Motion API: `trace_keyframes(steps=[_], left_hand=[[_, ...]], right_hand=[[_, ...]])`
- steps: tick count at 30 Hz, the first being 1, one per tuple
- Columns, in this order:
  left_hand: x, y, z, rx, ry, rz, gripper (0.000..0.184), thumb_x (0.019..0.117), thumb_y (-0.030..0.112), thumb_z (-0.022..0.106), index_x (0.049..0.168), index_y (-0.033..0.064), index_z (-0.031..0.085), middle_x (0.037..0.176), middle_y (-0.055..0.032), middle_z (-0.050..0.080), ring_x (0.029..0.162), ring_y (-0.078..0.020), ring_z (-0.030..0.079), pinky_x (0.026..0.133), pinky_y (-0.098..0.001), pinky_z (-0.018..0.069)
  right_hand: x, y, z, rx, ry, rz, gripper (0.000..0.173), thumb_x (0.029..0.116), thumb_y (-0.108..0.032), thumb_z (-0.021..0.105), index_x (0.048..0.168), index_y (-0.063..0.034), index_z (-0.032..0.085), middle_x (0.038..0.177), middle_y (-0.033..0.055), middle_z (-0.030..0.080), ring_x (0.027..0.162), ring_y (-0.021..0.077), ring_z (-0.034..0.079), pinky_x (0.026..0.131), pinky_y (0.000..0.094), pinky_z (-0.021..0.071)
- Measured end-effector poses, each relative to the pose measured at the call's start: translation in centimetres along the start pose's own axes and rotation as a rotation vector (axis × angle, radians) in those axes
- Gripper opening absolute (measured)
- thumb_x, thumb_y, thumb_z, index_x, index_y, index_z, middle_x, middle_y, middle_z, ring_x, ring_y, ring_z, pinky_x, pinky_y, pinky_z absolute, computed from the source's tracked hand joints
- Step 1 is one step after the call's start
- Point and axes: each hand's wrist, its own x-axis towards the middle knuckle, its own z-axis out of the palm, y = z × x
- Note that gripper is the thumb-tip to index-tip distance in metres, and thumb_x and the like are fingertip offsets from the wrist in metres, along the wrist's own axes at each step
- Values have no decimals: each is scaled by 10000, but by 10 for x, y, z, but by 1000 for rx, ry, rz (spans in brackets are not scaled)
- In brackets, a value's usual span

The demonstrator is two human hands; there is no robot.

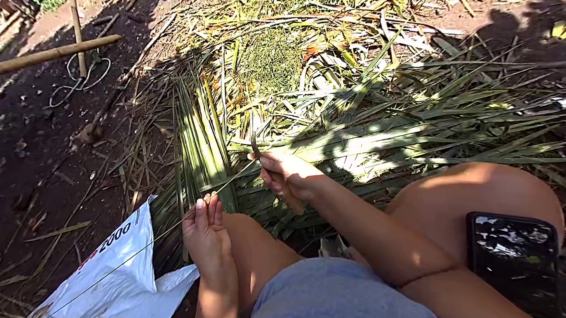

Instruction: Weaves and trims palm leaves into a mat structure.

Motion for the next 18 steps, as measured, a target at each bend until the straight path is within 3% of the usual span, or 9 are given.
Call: trace_keyframes(steps=[3,5,9,12,16,18], left_hand=[[4,2,-3,-12,14,18,98,1061,-6,469,1012,46,537,835,-37,738,751,-107,754,684,-223,633],[9,4,-8,-8,19,45,104,1064,3,469,1004,45,542,847,-35,737,755,-105,751,693,-226,634],[18,9,-18,24,36,83,101,1072,12,453,1020,52,530,872,-26,732,772,-92,748,704,-218,631],[15,11,-16,25,45,77,100,1075,15,449,1024,48,529,872,-28,731,772,-89,747,704,-216,630],[8,6,-7,-3,46,32,95,1065,8,471,1005,44,536,831,-36,730,739,-102,747,682,-218,631],[4,3,-3,-6,24,1,100,1061,5,479,994,46,540,823,-35,736,729,-104,749,673,-219,632]], right_hand=[[-1,-5,-10,57,10,-47,319,1126,-270,348,1338,-133,543,707,-26,526,504,26,487,473,150,441],[-1,-11,-22,125,55,-103,256,1129,-269,343,1227,-128,534,683,-20,511,471,24,466,442,151,435],[0,-32,-50,180,210,-188,286,1124,-218,334,1319,-124,521,680,-43,524,467,14,455,415,149,397],[-5,-40,-46,165,341,-231,294,1123,-193,350,1324,-101,544,675,-33,509,468,30,440,418,162,375],[1,-10,-30,78,99,-225,254,1116,-254,369,1260,-119,528,693,-5,540,473,42,478,448,174,450],[3,3,-14,-23,3,-142,314,1111,-254,366,1326,-108,541,715,-9,562,510,43,510,491,175,464]])
